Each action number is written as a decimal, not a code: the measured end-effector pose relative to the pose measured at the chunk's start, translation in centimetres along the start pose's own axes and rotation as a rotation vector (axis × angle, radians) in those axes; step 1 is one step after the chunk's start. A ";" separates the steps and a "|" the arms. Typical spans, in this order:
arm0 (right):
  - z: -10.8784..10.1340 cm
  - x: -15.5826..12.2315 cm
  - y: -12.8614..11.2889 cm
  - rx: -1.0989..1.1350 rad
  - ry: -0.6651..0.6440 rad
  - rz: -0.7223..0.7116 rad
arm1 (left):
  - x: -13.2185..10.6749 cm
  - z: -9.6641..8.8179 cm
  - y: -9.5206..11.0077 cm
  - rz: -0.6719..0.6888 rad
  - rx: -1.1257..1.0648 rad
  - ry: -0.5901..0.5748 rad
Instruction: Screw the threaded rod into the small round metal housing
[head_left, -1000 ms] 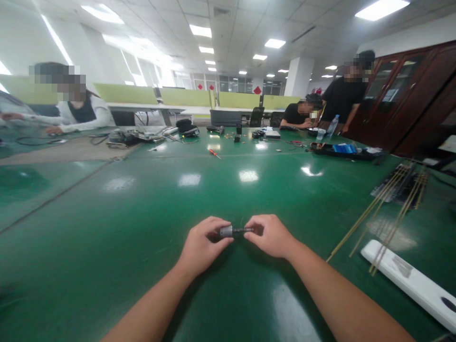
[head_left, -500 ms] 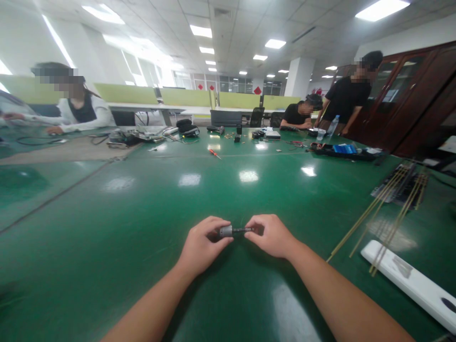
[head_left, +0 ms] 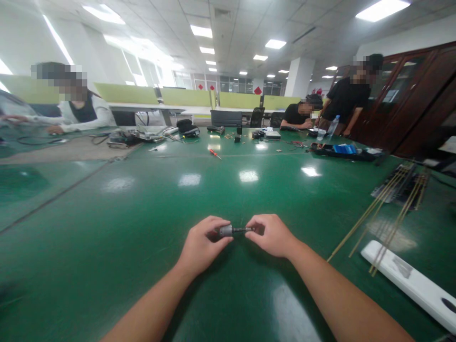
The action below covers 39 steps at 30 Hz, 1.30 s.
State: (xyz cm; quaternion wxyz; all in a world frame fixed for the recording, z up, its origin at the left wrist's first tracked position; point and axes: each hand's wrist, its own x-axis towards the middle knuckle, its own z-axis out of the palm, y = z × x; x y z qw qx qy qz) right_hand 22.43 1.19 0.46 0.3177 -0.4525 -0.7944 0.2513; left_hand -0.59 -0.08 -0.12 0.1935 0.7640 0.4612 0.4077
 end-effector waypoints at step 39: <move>-0.5 0.0 0.7 -0.010 0.007 -0.010 | 0.1 0.2 -0.4 -0.029 -0.028 0.007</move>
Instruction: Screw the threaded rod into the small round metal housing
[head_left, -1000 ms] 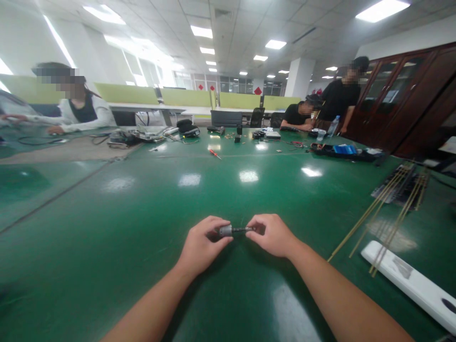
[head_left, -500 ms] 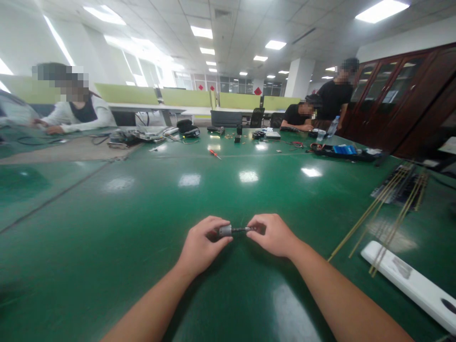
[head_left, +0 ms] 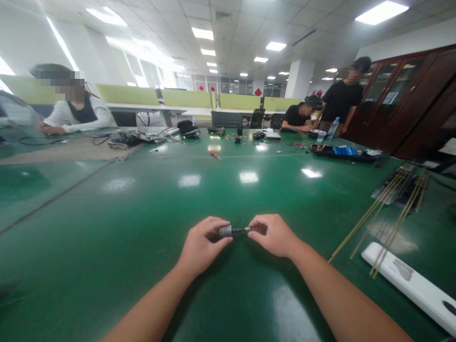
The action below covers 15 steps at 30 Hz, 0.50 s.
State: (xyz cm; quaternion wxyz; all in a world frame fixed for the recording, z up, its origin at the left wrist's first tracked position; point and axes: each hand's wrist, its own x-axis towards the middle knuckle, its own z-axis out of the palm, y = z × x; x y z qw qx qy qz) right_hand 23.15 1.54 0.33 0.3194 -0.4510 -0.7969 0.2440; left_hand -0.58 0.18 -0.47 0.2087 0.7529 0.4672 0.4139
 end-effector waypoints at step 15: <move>-0.1 -0.1 0.0 0.007 0.010 0.009 | -0.1 -0.1 0.0 -0.025 0.001 -0.003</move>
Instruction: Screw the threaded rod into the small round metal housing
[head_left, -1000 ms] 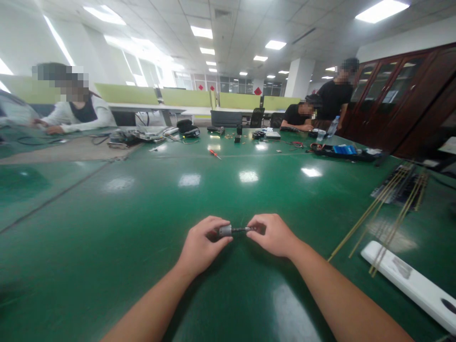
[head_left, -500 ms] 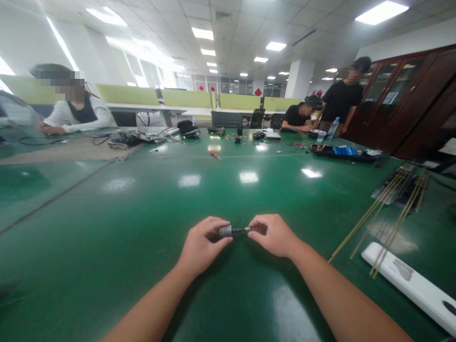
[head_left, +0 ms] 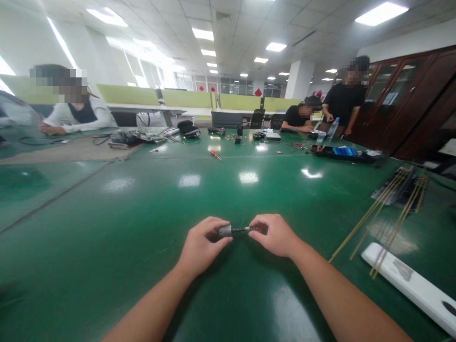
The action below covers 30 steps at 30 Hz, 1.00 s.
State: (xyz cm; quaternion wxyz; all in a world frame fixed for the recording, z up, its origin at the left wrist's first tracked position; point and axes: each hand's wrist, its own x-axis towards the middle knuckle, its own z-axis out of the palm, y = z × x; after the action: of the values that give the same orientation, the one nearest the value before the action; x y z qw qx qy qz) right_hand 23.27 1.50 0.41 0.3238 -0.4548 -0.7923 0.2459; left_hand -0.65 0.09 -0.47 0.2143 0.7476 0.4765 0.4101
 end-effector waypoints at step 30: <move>0.5 0.5 1.6 0.161 -0.163 0.106 | -0.4 -2.7 0.5 -0.350 -0.187 0.178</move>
State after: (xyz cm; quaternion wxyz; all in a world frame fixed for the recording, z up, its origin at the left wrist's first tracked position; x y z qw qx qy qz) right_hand 23.63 2.69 -0.89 0.2804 -0.4471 -0.7686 0.3617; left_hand -2.65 -0.62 1.22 0.3074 0.5911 0.5761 0.4735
